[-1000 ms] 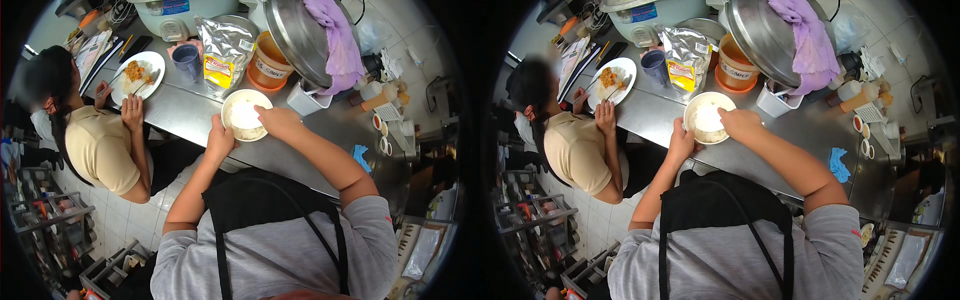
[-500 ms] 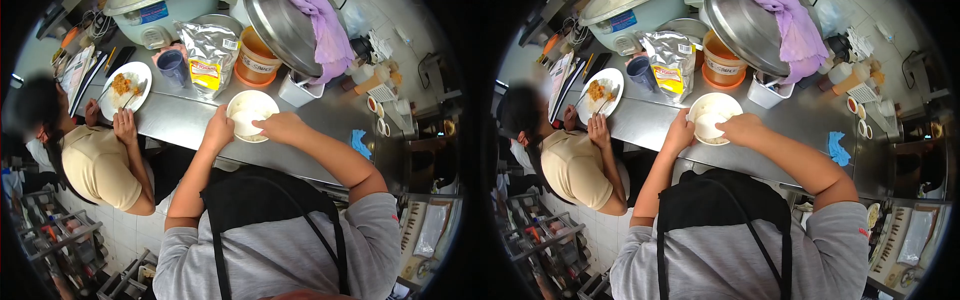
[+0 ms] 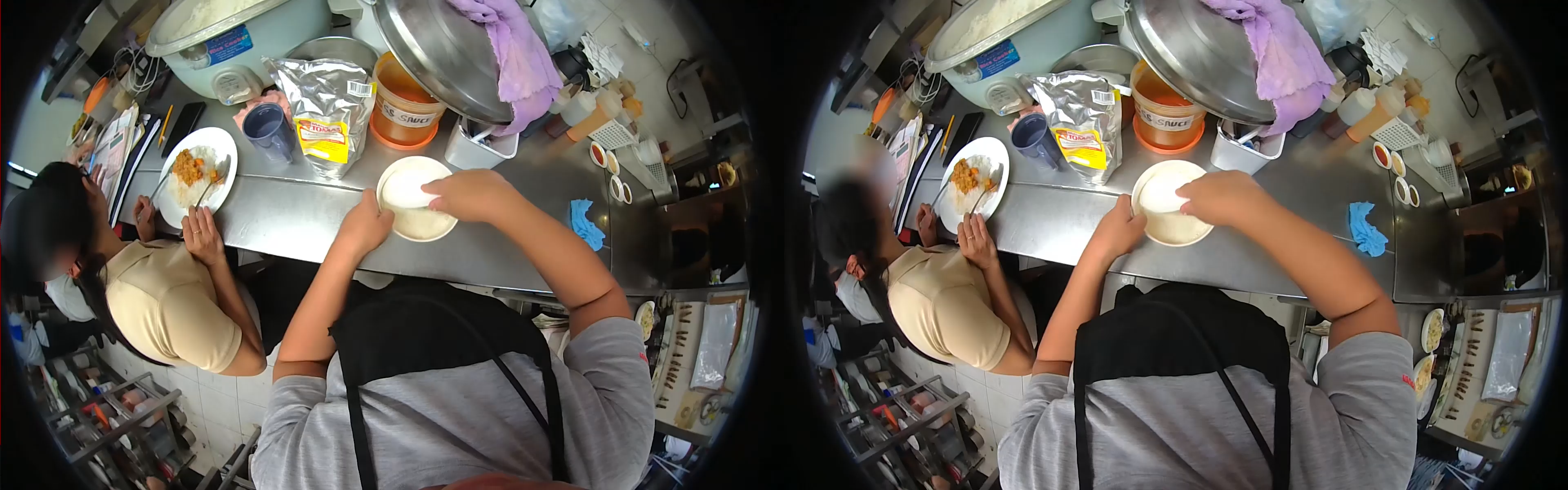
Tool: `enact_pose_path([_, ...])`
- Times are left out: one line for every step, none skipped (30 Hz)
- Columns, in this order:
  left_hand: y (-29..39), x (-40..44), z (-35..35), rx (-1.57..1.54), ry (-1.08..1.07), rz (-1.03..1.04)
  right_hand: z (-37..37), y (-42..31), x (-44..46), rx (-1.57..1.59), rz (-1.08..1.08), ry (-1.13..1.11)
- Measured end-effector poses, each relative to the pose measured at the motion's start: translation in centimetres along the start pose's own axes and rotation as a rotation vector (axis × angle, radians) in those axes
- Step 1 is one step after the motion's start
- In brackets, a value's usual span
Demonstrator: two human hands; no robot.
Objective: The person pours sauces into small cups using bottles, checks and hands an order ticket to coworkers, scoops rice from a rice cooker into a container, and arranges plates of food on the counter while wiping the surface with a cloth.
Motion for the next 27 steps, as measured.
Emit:
enact_pose_path([1.0, -0.2, -1.1, 0.049, 0.029, 0.01, 0.8, 0.4, 0.2, 0.014, 0.012, -0.017])
enact_pose_path([1.9, 0.2, -2.2, 0.099, 0.057, 0.018, 2.2, 0.8, 0.8, 0.031, 0.023, -0.035])
enact_pose_path([2.6, 0.9, -3.1, 0.15, 0.091, 0.028, 2.8, 0.8, 1.1, 0.045, 0.032, -0.049])
enact_pose_path([3.6, 2.0, -3.8, 0.139, 0.18, 0.143, 3.0, 0.8, 1.3, 0.048, 0.065, -0.077])
enact_pose_path([3.8, 3.2, -3.5, 0.117, 0.187, 0.199, 3.0, 0.4, 1.4, 0.051, 0.097, -0.106])
enact_pose_path([3.9, 4.0, -3.3, 0.098, 0.189, 0.254, 3.4, 0.1, 1.3, 0.06, 0.129, -0.135])
enact_pose_path([4.1, 4.7, -3.1, 0.079, 0.194, 0.313, 3.3, 0.0, 1.4, 0.056, 0.119, -0.112])
enact_pose_path([3.8, 5.1, -3.1, 0.077, 0.164, 0.279, 3.1, 0.1, 1.6, 0.052, 0.111, -0.088])
enact_pose_path([3.7, 4.9, -3.0, 0.088, 0.175, 0.263, 2.5, 0.1, 1.6, 0.045, 0.105, -0.06])
enact_pose_path([3.4, 4.3, -2.7, 0.096, 0.19, 0.246, 1.5, 0.3, 1.3, 0.037, 0.103, -0.031])
enact_pose_path([2.9, 3.4, -2.5, 0.105, 0.202, 0.223, 0.1, 0.2, 0.5, 0.033, 0.099, -0.008])
enact_pose_path([2.2, 2.5, -2.0, 0.034, 0.169, 0.205, -0.8, 0.2, 0.0, 0.028, 0.094, 0.012])
enact_pose_path([1.8, 1.5, -1.7, 0.024, 0.165, 0.172, -0.2, 0.6, 0.4, 0.032, 0.082, -0.013])
enact_pose_path([1.7, 0.4, -1.2, 0.016, 0.158, 0.14, 1.0, 1.3, 1.4, 0.039, 0.071, -0.039])
enact_pose_path([1.7, -0.5, -1.0, 0.008, 0.151, 0.109, 2.3, 1.8, 2.4, 0.047, 0.062, -0.064])
enact_pose_path([1.8, -1.0, -0.9, 0.048, 0.138, 0.093, 4.1, 1.4, 3.2, 0.07, -0.013, -0.146])
enact_pose_path([2.3, -0.8, -1.6, 0.09, 0.144, 0.108, 3.7, 1.3, 3.3, 0.082, 0.019, -0.119])
enact_pose_path([2.7, -0.5, -2.5, 0.133, 0.148, 0.119, 3.6, 1.0, 3.1, 0.097, 0.05, -0.095])
enact_pose_path([2.8, -0.1, -2.9, 0.178, 0.146, 0.126, 3.9, 0.8, 2.8, 0.117, 0.081, -0.075])
enact_pose_path([2.0, 1.5, -3.4, 0.225, 0.17, 0.07, 3.5, 0.5, 2.9, 0.111, 0.045, -0.033])
enact_pose_path([2.2, 2.8, -3.4, 0.15, 0.192, 0.14, 3.0, 0.2, 2.7, 0.048, 0.049, -0.069])
enact_pose_path([2.4, 3.9, -3.6, 0.076, 0.219, 0.213, 1.8, -0.2, 2.5, -0.018, 0.051, -0.1])
enact_pose_path([3.2, 4.2, -4.3, 0.003, 0.244, 0.288, 0.6, -0.7, 2.3, -0.084, 0.055, -0.13])
enact_pose_path([3.0, 4.2, -4.2, 0.027, 0.271, 0.27, -0.4, -1.4, 2.1, -0.107, 0.047, -0.102])
enact_pose_path([2.9, 4.0, -4.0, 0.044, 0.283, 0.279, 0.3, -1.8, 2.1, -0.133, 0.071, -0.155])
enact_pose_path([2.8, 3.7, -3.8, 0.061, 0.293, 0.287, 1.3, -2.3, 2.0, -0.157, 0.096, -0.21])
enact_pose_path([2.5, 3.4, -3.6, 0.081, 0.298, 0.294, 2.5, -2.5, 1.8, -0.174, 0.121, -0.266])
Point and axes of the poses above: each hand's wrist, its own x-axis towards the middle knuckle, its own z-axis out of the palm, y = z × x, the point moved 10 cm from there along x, towards the middle knuckle, and after that the axes turned 2 degrees about y, right-handed, at the moved point
